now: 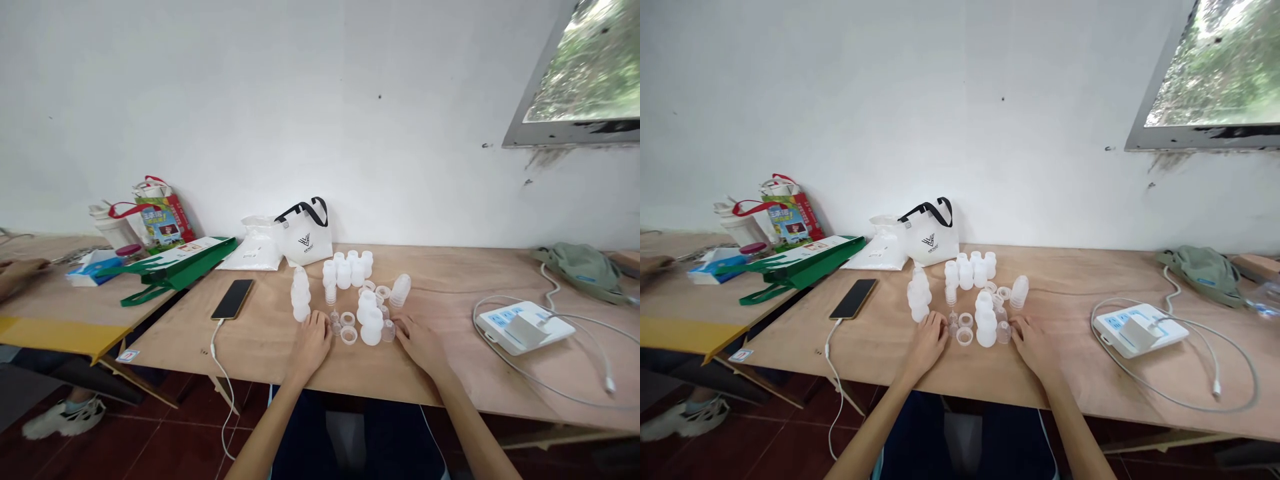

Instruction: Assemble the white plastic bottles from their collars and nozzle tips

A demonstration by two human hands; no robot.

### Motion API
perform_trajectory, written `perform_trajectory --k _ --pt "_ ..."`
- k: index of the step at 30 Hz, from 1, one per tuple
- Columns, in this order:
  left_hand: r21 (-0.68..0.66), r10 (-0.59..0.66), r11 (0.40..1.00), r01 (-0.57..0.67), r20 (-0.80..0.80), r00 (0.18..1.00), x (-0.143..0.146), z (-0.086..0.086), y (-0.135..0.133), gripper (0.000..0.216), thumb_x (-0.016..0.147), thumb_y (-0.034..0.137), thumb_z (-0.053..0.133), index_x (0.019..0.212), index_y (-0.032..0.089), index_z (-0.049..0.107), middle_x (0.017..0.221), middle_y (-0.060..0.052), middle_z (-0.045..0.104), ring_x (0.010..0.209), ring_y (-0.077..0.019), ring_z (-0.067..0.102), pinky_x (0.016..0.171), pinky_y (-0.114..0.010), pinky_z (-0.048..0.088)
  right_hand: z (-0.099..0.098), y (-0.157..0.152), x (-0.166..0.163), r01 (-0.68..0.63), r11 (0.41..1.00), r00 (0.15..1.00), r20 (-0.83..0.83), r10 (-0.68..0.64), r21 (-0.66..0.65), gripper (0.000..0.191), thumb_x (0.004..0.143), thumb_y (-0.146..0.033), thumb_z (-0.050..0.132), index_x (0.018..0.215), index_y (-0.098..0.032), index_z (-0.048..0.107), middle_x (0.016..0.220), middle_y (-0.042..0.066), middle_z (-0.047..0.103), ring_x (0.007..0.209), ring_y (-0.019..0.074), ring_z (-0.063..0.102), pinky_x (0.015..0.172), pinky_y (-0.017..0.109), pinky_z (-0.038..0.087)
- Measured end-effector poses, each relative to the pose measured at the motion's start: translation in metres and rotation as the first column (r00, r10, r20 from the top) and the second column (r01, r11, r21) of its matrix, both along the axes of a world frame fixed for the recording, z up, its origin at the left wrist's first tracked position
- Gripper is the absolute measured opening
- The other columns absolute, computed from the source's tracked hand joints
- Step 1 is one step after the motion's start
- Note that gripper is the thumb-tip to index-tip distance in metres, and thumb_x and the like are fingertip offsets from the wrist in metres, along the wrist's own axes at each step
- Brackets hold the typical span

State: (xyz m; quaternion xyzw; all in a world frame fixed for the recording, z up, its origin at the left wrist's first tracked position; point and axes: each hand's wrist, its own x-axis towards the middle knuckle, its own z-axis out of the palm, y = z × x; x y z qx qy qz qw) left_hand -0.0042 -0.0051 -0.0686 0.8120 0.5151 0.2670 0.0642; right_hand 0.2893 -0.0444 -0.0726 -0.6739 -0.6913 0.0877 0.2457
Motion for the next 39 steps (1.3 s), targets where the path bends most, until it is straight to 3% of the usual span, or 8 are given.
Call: perform_trajectory --k 10,17,33,36,39 --pt "-0.009 -0.005 1.0 0.004 -0.069 0.998 0.002 0.008 -0.006 0.017 0.099 0.012 0.041 0.094 0.022 0.053 0.106 -0.006 0.059 0.096 -0.0243 0.056 0.086 -0.039 0.045 -0.001 0.001 0.002 0.021 0.999 1.0 0.02 -0.02 -0.03 0.029 0.1 -0.037 0.042 0.113 -0.028 0.065 0.119 0.005 0.071 0.104 0.0274 0.069 0.084 0.038 0.05" --pt "-0.012 0.003 1.0 -0.003 -0.056 0.998 0.003 0.007 -0.007 0.016 0.1 0.013 0.041 0.095 0.022 0.054 0.106 -0.006 0.059 0.096 -0.024 0.056 0.087 -0.039 0.045 -0.003 0.003 0.003 0.023 0.999 1.0 -0.005 -0.024 -0.027 0.034 0.101 -0.043 0.039 0.112 -0.029 0.068 0.118 0.005 0.072 0.102 0.0266 0.069 0.084 0.038 0.051" --pt "0.022 -0.02 1.0 0.021 -0.063 0.998 0.002 -0.001 -0.001 0.017 0.099 0.012 0.04 0.094 0.022 0.052 0.105 -0.007 0.058 0.098 -0.0248 0.054 0.089 -0.04 0.045 0.003 0.0 0.001 0.003 1.0 1.0 0.017 -0.003 -0.023 0.026 0.1 -0.036 0.042 0.11 -0.028 0.065 0.117 0.004 0.073 0.104 0.026 0.069 0.084 0.037 0.05" --pt "-0.006 -0.018 1.0 0.018 0.037 0.999 0.002 -0.002 0.0 0.016 0.095 0.01 0.042 0.094 0.022 0.051 0.102 -0.006 0.059 0.097 -0.0238 0.056 0.089 -0.04 0.045 0.002 0.0 0.001 0.0 1.0 1.0 0.023 0.0 -0.02 0.026 0.1 -0.036 0.042 0.109 -0.028 0.065 0.117 0.004 0.073 0.102 0.026 0.07 0.083 0.036 0.05" --pt "-0.072 0.013 0.997 0.008 0.287 0.958 0.002 0.0 0.001 0.021 0.089 0.006 0.042 0.1 0.022 0.048 0.099 -0.003 0.059 0.089 -0.0199 0.058 0.085 -0.036 0.048 0.003 0.001 0.001 0.01 1.0 1.0 0.028 -0.01 -0.013 0.027 0.099 -0.036 0.043 0.109 -0.028 0.066 0.117 0.004 0.074 0.104 0.0261 0.07 0.084 0.036 0.051"
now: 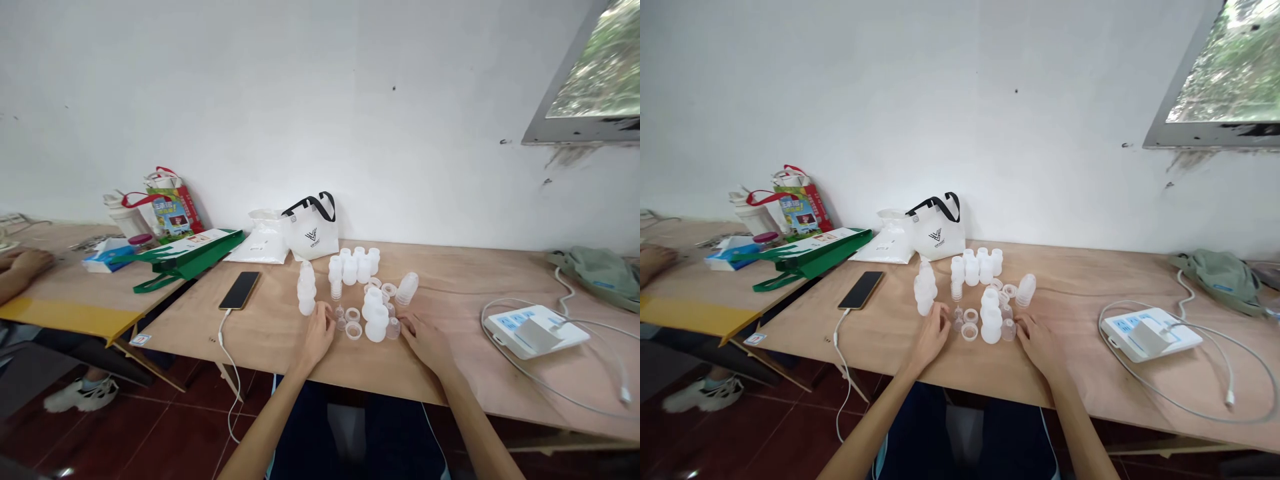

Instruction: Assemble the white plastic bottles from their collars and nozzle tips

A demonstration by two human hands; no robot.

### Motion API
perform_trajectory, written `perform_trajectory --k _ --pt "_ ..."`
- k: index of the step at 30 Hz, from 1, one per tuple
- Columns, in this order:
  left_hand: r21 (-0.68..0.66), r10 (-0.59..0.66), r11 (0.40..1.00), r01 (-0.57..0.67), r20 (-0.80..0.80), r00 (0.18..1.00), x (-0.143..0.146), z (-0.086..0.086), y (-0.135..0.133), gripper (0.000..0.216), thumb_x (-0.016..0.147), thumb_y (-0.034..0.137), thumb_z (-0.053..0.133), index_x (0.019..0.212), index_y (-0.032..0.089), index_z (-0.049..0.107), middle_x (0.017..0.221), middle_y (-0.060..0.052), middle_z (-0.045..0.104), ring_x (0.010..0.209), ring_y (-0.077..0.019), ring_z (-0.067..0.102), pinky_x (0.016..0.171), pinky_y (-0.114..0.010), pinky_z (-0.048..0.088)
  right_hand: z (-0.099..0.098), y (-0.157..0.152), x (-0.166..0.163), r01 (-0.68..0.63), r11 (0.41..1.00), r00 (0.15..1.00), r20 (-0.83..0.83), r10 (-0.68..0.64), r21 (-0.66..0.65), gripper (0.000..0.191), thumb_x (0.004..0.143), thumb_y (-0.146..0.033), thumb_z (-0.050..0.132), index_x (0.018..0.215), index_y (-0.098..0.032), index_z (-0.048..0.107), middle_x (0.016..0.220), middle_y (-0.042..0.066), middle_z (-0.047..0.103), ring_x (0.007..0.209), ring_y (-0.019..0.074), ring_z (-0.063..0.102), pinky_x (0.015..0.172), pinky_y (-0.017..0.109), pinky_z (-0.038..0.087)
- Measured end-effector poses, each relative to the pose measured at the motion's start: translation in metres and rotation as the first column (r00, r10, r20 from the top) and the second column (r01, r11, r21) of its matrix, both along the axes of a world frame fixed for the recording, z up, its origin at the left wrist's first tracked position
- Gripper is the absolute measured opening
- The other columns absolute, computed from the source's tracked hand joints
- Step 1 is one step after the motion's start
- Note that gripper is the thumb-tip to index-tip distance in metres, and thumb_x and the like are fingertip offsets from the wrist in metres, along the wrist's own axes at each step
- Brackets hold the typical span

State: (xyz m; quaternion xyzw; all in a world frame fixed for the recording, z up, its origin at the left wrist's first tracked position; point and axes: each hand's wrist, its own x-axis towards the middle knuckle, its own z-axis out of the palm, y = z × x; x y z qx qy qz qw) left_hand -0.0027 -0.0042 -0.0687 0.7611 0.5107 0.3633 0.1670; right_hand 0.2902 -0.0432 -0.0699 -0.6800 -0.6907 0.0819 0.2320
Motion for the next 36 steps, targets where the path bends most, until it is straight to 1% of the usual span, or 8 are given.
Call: perform_trajectory --k 3,14,18,22,25,28,32,36 --pt "-0.009 -0.067 0.998 0.069 0.135 0.989 0.001 0.006 -0.003 0.021 0.088 0.008 0.045 0.102 0.023 0.048 0.101 -0.003 0.06 0.092 -0.019 0.06 0.087 -0.034 0.05 0.001 0.001 -0.001 0.014 1.0 1.0 -0.001 -0.014 -0.009 0.029 0.098 -0.038 0.043 0.109 -0.029 0.067 0.116 0.004 0.074 0.103 0.026 0.07 0.084 0.036 0.052" --pt "-0.005 -0.252 0.967 0.254 -0.159 0.955 0.002 0.015 -0.009 0.033 0.088 0.007 0.049 0.11 0.027 0.063 0.123 -0.005 0.064 0.115 -0.0244 0.061 0.102 -0.041 0.047 -0.001 0.002 0.0 0.05 0.999 0.995 -0.087 -0.049 0.01 0.033 0.097 -0.043 0.044 0.113 -0.029 0.069 0.109 0.006 0.073 0.093 0.0269 0.07 0.08 0.037 0.052" --pt "-0.013 -0.252 0.968 0.252 -0.118 0.96 0.0 0.014 -0.007 0.02 0.095 0.016 0.05 0.106 0.027 0.063 0.113 -0.004 0.068 0.106 -0.0235 0.063 0.097 -0.039 0.049 0.02 -0.008 -0.012 0.203 0.955 0.927 -0.357 -0.117 0.214 0.048 0.099 -0.054 0.043 0.128 -0.022 0.064 0.086 0.006 0.072 0.071 0.0234 0.064 0.068 0.035 0.052" --pt "-0.039 -0.234 0.972 0.234 0.002 0.972 0.001 0.009 -0.005 0.016 0.097 0.019 0.053 0.108 0.025 0.062 0.111 -0.004 0.069 0.103 -0.0232 0.064 0.099 -0.04 0.05 0.044 -0.031 -0.036 0.336 0.832 0.851 -0.52 -0.068 0.441 0.046 0.098 -0.056 0.047 0.118 -0.019 0.067 0.097 0.011 0.075 0.079 0.0239 0.068 0.065 0.032 0.052" --pt "-0.023 -0.231 0.972 0.235 0.117 0.966 0.0 0.007 -0.004 0.025 0.101 0.021 0.049 0.123 0.026 0.059 0.12 -0.005 0.067 0.111 -0.0223 0.064 0.102 -0.039 0.051 0.049 -0.046 -0.059 0.095 0.852 0.948 -0.309 0.08 0.515 0.039 0.101 -0.049 0.042 0.104 -0.023 0.071 0.093 0.011 0.076 0.073 0.023 0.07 0.062 0.032 0.051" --pt "0.047 -0.204 0.979 0.199 0.186 0.961 -0.001 0.008 -0.003 0.031 0.104 0.019 0.041 0.127 0.027 0.06 0.136 -0.007 0.059 0.121 -0.0204 0.061 0.108 -0.038 0.049 0.042 -0.05 -0.084 -0.289 0.909 0.952 -0.009 0.306 0.299 0.034 0.104 -0.039 0.039 0.113 -0.03 0.07 0.094 0.006 0.077 0.069 0.0208 0.07 0.065 0.032 0.052" --pt "0.035 -0.096 0.995 0.09 0.224 0.97 -0.002 0.009 -0.001 0.029 0.104 0.021 0.043 0.112 0.025 0.07 0.142 -0.007 0.052 0.125 -0.0214 0.06 0.112 -0.041 0.048 0.018 -0.043 -0.111 -0.21 0.976 0.943 0.277 0.185 0.062 0.036 0.103 -0.032 0.042 0.135 -0.028 0.059 0.092 0.007 0.077 0.063 0.0233 0.07 0.053 0.029 0.047" --pt "-0.004 -0.061 0.998 0.066 0.318 0.946 -0.001 0.006 -0.001 0.02 0.098 0.029 0.058 0.111 0.025 0.073 0.143 -0.008 0.05 0.121 -0.0232 0.062 0.106 -0.041 0.055 -0.003 -0.039 -0.119 -0.196 0.976 0.91 0.39 0.143 0.1 0.03 0.101 -0.028 0.048 0.128 -0.027 0.062 0.103 0.007 0.075 0.059 0.0185 0.069 0.048 0.026 0.039"
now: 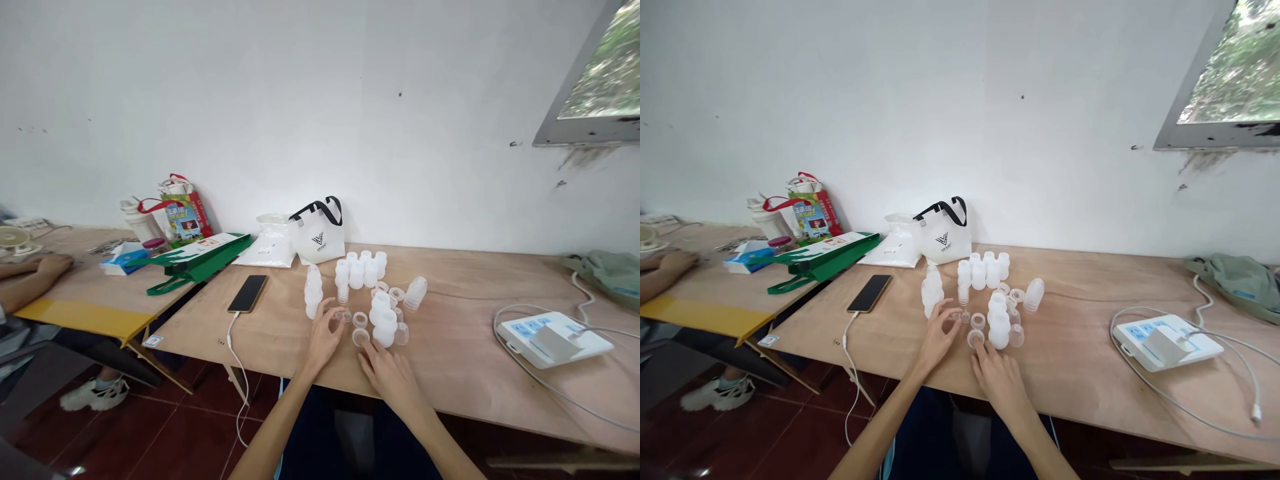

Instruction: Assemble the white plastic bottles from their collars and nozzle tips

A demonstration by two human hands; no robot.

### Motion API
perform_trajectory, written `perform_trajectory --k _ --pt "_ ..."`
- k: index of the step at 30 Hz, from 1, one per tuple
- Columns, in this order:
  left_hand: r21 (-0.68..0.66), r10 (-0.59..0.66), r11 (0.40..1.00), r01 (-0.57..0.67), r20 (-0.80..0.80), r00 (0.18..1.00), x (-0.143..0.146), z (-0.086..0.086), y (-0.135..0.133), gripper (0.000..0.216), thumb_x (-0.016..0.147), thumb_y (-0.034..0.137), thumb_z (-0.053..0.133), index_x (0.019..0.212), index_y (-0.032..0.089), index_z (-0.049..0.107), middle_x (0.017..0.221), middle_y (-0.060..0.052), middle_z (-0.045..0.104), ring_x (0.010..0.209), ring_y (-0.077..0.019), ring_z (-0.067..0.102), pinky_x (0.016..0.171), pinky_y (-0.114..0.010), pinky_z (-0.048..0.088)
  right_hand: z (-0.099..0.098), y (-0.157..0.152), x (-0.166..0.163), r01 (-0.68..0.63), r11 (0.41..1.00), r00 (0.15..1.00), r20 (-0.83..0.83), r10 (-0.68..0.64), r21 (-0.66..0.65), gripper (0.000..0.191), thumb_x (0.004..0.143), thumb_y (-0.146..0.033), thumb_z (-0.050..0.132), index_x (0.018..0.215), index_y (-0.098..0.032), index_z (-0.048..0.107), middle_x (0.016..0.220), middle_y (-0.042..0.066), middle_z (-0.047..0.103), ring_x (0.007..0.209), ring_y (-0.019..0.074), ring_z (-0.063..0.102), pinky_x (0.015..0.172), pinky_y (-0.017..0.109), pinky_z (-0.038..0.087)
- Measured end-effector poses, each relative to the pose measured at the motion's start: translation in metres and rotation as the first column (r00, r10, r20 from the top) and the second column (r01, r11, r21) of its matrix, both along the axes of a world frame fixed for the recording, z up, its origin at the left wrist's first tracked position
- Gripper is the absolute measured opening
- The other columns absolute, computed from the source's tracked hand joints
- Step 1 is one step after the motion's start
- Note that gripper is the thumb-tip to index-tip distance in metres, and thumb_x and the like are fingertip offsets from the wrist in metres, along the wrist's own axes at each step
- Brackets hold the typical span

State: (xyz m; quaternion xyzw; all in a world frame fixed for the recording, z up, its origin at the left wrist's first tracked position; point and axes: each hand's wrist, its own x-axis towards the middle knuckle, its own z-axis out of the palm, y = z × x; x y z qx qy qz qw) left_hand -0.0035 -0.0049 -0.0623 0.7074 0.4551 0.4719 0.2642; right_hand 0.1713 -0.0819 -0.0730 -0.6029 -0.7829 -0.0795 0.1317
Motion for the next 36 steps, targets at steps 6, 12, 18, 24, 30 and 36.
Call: perform_trajectory --k 6,12,18,24,30,36 --pt "-0.027 -0.073 0.996 0.082 0.228 0.971 0.003 0.01 -0.003 0.029 0.101 0.042 0.055 0.114 0.025 0.074 0.145 -0.009 0.05 0.114 -0.0222 0.067 0.092 -0.035 0.061 0.0 0.002 -0.001 -0.17 0.98 0.972 -0.146 0.184 0.105 0.025 0.106 -0.03 0.042 0.113 -0.027 0.066 0.102 0.005 0.067 0.063 0.0156 0.066 0.047 0.024 0.038" --pt "-0.157 -0.211 0.934 0.32 0.482 0.851 -0.003 0.035 -0.009 0.032 0.096 0.044 0.061 0.116 0.02 0.07 0.111 -0.01 0.071 0.09 -0.021 0.071 0.08 -0.034 0.06 0.001 0.007 -0.001 -0.168 0.975 0.868 -0.448 0.215 0.143 0.023 0.107 -0.033 0.039 0.113 -0.027 0.061 0.121 0.007 0.068 0.085 0.0207 0.072 0.06 0.028 0.053" --pt "-0.281 -0.391 0.783 0.555 0.473 0.79 -0.001 0.042 -0.016 0.032 0.094 0.044 0.064 0.109 0.016 0.07 0.089 -0.007 0.073 0.074 -0.019 0.07 0.07 -0.03 0.055 -0.005 0.008 0.0 -0.123 0.983 0.752 -0.633 0.181 0.136 0.02 0.104 -0.037 0.046 0.117 -0.026 0.057 0.097 0.003 0.071 0.069 0.0205 0.069 0.066 0.033 0.057" --pt "-0.296 -0.364 0.844 0.447 0.295 0.883 0.003 0.043 -0.023 0.032 0.092 0.045 0.067 0.111 0.02 0.07 0.118 -0.009 0.07 0.062 -0.0089 0.058 0.058 -0.023 0.045 -0.004 0.005 -0.001 -0.11 0.974 0.704 -0.676 0.218 0.199 0.02 0.103 -0.041 0.052 0.115 -0.026 0.057 0.095 0.003 0.072 0.065 0.0187 0.066 0.066 0.032 0.057" --pt "-0.247 -0.303 0.914 0.323 0.115 0.946 -0.003 0.05 -0.026 0.028 0.095 0.045 0.064 0.114 0.024 0.067 0.121 -0.005 0.068 0.082 -0.0145 0.062 0.071 -0.026 0.046 -0.001 0.004 -0.002 -0.109 0.966 0.696 -0.676 0.243 0.236 0.017 0.104 -0.041 0.052 0.114 -0.027 0.055 0.111 0.004 0.073 0.062 0.0166 0.063 0.066 0.031 0.056" --pt "-0.277 -0.286 0.921 0.273 -0.008 0.958 -0.01 0.058 -0.027 0.029 0.093 0.051 0.065 0.097 0.022 0.065 0.101 -0.001 0.068 0.073 -0.0132 0.056 0.067 -0.025 0.043 0.0 0.004 -0.001 -0.114 0.964 0.712 -0.657 0.247 0.238 0.015 0.104 -0.039 0.051 0.115 -0.027 0.054 0.118 0.005 0.072 0.068 0.0178 0.067 0.066 0.032 0.056"
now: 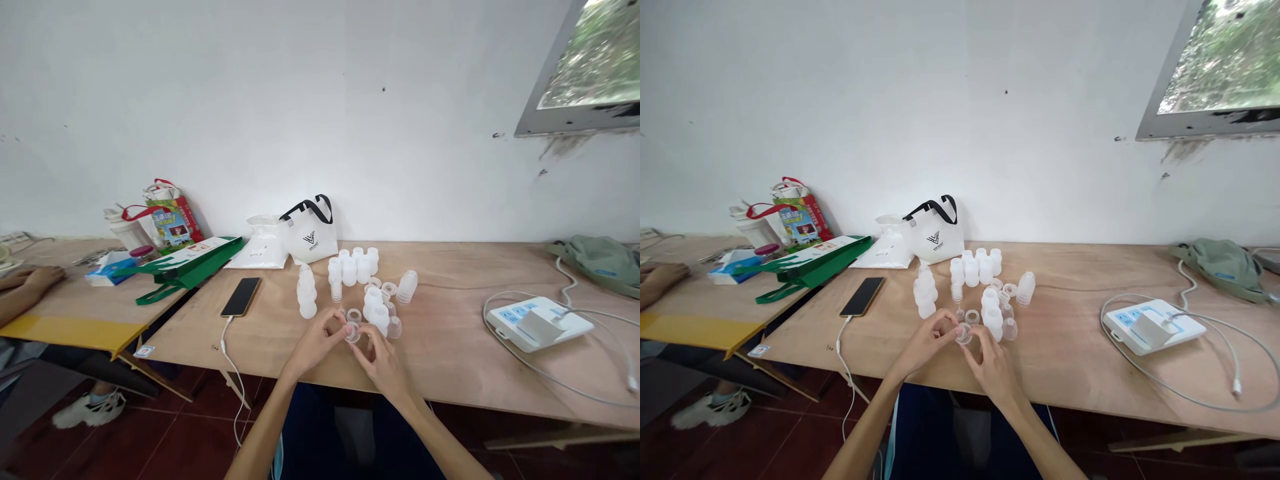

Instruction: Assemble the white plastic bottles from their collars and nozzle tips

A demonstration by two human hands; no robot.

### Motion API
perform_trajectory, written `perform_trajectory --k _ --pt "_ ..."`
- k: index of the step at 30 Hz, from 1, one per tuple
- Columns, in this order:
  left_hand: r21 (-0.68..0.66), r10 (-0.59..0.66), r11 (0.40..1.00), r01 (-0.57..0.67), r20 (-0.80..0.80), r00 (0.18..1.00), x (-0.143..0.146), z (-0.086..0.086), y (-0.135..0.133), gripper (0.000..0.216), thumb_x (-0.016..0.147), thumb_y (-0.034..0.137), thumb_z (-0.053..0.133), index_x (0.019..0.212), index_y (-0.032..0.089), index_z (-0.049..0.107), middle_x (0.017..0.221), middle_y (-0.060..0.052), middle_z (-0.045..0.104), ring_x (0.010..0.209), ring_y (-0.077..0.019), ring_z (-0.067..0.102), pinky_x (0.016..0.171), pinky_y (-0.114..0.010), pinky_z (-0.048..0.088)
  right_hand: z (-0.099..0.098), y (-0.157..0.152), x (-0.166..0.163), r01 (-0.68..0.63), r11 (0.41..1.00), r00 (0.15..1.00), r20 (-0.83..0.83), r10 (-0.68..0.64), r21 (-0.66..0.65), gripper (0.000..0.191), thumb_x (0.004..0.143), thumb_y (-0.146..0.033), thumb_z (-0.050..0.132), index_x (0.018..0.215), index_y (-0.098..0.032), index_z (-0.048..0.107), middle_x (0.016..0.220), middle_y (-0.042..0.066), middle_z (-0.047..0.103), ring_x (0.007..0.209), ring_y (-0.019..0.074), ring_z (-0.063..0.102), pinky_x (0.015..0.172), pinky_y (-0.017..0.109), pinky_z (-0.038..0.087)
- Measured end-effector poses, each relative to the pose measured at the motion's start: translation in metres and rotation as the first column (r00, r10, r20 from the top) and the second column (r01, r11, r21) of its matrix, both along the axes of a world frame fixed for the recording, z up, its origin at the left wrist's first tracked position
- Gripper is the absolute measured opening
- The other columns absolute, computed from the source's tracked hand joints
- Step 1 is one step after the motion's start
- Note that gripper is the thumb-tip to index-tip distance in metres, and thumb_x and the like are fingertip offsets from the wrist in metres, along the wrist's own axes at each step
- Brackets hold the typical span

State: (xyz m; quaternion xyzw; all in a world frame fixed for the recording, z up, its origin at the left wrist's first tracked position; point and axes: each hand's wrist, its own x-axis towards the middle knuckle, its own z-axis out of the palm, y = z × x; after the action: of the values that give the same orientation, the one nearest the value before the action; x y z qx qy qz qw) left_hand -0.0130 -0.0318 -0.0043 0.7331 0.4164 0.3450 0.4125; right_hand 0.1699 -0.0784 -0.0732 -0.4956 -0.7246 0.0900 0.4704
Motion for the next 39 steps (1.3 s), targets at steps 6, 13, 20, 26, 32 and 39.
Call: perform_trajectory --k 6,13,20,26,32,39 --pt "0.101 0.014 0.995 -0.004 -0.093 0.996 -0.004 0.005 0.0 0.028 0.095 0.05 0.063 0.096 0.023 0.071 0.1 -0.002 0.067 0.083 -0.0163 0.061 0.072 -0.027 0.045 0.001 0.0 -0.001 -0.003 1.0 0.999 0.043 0.002 0.024 0.015 0.104 -0.035 0.051 0.117 -0.028 0.054 0.119 0.005 0.072 0.076 0.0196 0.071 0.067 0.033 0.059" --pt "0.135 0.025 0.991 -0.01 -0.115 0.993 -0.005 -0.001 0.002 0.025 0.095 0.046 0.064 0.103 0.024 0.072 0.104 -0.002 0.068 0.087 -0.0174 0.062 0.073 -0.027 0.045 0.001 -0.001 0.0 -0.008 1.0 0.998 0.062 0.008 0.003 0.017 0.103 -0.034 0.051 0.118 -0.028 0.055 0.121 0.005 0.071 0.068 0.0168 0.069 0.067 0.032 0.06" --pt "0.121 0.03 0.993 -0.014 -0.126 0.992 -0.007 0.004 0.0 0.028 0.094 0.049 0.063 0.093 0.022 0.07 0.098 -0.002 0.07 0.078 -0.0165 0.06 0.07 -0.028 0.044 -0.002 0.0 0.001 0.007 0.999 0.999 0.052 -0.005 -0.036 0.025 0.102 -0.038 0.051 0.124 -0.027 0.056 0.113 0.007 0.073 0.076 0.0215 0.073 0.07 0.037 0.061" --pt "0.066 -0.017 0.997 0.028 -0.172 0.985 -0.014 0.013 -0.002 0.024 0.094 0.044 0.063 0.094 0.021 0.071 0.096 -0.001 0.07 0.075 -0.0156 0.057 0.071 -0.028 0.043 0.0 -0.001 0.001 0.05 0.998 0.994 0.096 -0.046 -0.041 0.035 0.102 -0.039 0.052 0.134 -0.025 0.056 0.092 0.005 0.076 0.072 0.0235 0.074 0.068 0.037 0.061" --pt "0.078 0.008 0.997 0.008 -0.202 0.979 -0.01 0.009 -0.002 0.021 0.092 0.041 0.064 0.091 0.021 0.069 0.093 0.0 0.07 0.075 -0.0157 0.057 0.071 -0.028 0.043 0.002 0.0 0.0 -0.012 1.0 0.994 0.109 0.012 -0.001 0.032 0.104 -0.034 0.05 0.135 -0.027 0.057 0.116 0.007 0.075 0.083 0.0213 0.075 0.073 0.034 0.061" --pt "0.022 0.027 0.999 -0.024 -0.131 0.991 -0.004 0.001 0.0 0.029 0.091 0.048 0.067 0.1 0.021 0.063 0.1 -0.001 0.07 0.08 -0.0165 0.06 0.074 -0.028 0.045 0.005 -0.002 0.0 -0.051 0.999 0.995 0.082 0.05 0.001 0.032 0.105 -0.037 0.049 0.135 -0.028 0.058 0.118 0.008 0.074 0.084 0.0215 0.074 0.08 0.036 0.061"
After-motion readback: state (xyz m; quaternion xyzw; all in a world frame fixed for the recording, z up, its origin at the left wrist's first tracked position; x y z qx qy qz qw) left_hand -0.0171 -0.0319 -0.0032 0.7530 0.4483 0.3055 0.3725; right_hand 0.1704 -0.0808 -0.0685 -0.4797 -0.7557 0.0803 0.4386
